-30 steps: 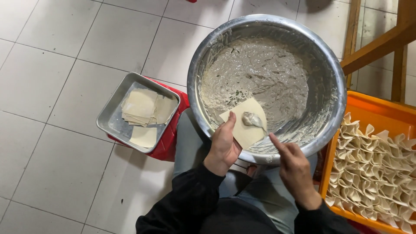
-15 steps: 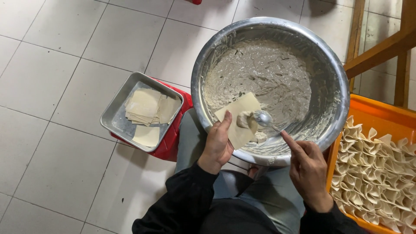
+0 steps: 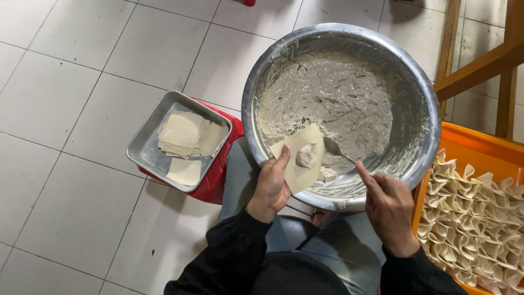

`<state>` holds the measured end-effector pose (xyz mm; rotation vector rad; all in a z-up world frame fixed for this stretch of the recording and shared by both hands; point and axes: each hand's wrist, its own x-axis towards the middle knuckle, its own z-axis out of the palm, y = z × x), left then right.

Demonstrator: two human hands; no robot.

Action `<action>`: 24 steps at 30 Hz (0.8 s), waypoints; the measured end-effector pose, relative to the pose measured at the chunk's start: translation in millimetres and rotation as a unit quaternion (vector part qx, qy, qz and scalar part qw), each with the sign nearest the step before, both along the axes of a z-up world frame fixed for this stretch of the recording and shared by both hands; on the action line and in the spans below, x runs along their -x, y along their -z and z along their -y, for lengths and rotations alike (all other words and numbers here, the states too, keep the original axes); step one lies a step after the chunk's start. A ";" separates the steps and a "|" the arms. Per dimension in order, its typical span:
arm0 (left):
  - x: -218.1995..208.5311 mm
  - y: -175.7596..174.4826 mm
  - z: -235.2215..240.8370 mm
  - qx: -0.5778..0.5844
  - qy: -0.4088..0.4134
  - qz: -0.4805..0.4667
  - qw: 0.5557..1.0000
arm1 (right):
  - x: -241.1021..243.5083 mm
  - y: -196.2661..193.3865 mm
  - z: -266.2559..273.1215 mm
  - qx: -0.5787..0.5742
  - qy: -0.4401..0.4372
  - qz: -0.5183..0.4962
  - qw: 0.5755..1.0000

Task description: The person scoops filling from a large metal bowl onto square wrappers, folds them into dumplings, and places them into an orange tray. The process is repeated continuously throughout the clip.

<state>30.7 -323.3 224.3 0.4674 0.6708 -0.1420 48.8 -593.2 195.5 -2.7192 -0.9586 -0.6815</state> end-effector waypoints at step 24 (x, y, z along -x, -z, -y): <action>24.9 -21.2 14.5 -0.041 0.217 0.227 0.949 | 1.3 -48.2 -39.3 -0.451 -0.081 -0.269 0.848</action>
